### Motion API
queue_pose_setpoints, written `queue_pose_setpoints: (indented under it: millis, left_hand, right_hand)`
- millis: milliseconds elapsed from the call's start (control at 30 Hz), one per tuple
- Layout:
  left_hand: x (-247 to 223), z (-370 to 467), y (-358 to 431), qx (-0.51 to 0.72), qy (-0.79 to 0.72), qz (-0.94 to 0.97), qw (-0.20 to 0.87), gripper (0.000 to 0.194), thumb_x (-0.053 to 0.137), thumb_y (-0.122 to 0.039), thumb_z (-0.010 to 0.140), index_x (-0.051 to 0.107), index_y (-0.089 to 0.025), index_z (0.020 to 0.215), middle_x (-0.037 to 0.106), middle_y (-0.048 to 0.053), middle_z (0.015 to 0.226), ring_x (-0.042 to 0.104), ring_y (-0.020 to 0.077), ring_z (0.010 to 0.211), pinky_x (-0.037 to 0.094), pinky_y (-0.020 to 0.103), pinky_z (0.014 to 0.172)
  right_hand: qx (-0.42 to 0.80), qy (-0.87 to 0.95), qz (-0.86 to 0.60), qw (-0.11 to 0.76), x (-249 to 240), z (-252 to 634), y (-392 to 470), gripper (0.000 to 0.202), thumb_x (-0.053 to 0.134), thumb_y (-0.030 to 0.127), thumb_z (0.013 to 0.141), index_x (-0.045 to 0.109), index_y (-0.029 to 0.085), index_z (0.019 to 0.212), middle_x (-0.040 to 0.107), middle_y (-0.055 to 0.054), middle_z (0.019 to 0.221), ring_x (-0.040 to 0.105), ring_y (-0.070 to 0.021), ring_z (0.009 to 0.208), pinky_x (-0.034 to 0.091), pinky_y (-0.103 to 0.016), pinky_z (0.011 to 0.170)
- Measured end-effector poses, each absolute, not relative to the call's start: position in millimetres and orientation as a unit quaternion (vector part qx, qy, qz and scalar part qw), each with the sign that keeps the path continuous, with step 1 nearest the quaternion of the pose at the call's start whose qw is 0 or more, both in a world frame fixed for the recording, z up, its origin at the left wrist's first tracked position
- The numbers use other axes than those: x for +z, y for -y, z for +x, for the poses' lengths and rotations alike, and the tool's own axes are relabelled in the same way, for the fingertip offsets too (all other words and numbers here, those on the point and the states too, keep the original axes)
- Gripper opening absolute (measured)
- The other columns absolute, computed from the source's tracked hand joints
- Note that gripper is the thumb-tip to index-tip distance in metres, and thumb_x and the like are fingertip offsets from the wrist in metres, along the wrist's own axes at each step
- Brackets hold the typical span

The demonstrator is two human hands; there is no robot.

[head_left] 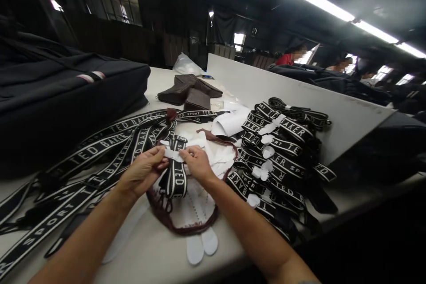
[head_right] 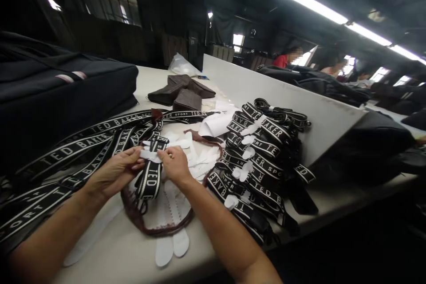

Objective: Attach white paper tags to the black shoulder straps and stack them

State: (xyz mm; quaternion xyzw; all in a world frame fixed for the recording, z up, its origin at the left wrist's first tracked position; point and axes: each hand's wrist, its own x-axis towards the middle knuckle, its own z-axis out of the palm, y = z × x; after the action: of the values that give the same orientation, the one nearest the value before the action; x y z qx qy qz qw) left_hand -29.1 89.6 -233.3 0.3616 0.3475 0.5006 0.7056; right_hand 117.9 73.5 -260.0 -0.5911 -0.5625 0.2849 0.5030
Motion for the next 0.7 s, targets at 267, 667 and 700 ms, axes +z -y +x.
queue_pose_setpoints:
  millis: [267, 667, 700]
  left_hand:
    - [-253, -14, -80, 0.469, -0.369, 0.574, 0.562, 0.039, 0.074, -0.049, 0.076, 0.061, -0.014, 0.088, 0.058, 0.001, 0.074, 0.051, 0.0103, 0.065, 0.044, 0.02, 0.062]
    - [-243, -18, -67, 0.548, -0.397, 0.678, 0.287, 0.027, 0.054, -0.034, 0.09, 0.058, -0.017, 0.069, 0.051, 0.0, 0.064, 0.046, 0.0122, 0.061, 0.037, 0.024, 0.06]
    - [-240, -19, -67, 0.572, -0.399, 0.638, 0.328, 0.028, 0.055, -0.036, 0.089, 0.056, -0.017, 0.069, 0.048, -0.001, 0.062, 0.043, 0.0115, 0.057, 0.035, 0.023, 0.056]
  right_hand:
    - [0.224, 0.533, -0.569, 0.584, -264, 129, -65, 0.025, 0.063, 0.021, 0.083, 0.05, 0.017, 0.063, 0.052, -0.003, 0.091, 0.053, -0.0138, 0.08, 0.045, -0.026, 0.077]
    - [0.178, 0.588, -0.498, 0.612, -259, 113, -61, 0.023, 0.054, 0.029, 0.088, 0.049, 0.019, 0.067, 0.055, -0.008, 0.103, 0.055, -0.0178, 0.091, 0.045, -0.033, 0.089]
    - [0.201, 0.565, -0.503, 0.623, -261, 114, -64, 0.024, 0.056, 0.031, 0.086, 0.049, 0.018, 0.066, 0.056, -0.008, 0.099, 0.055, -0.0175, 0.087, 0.046, -0.033, 0.086]
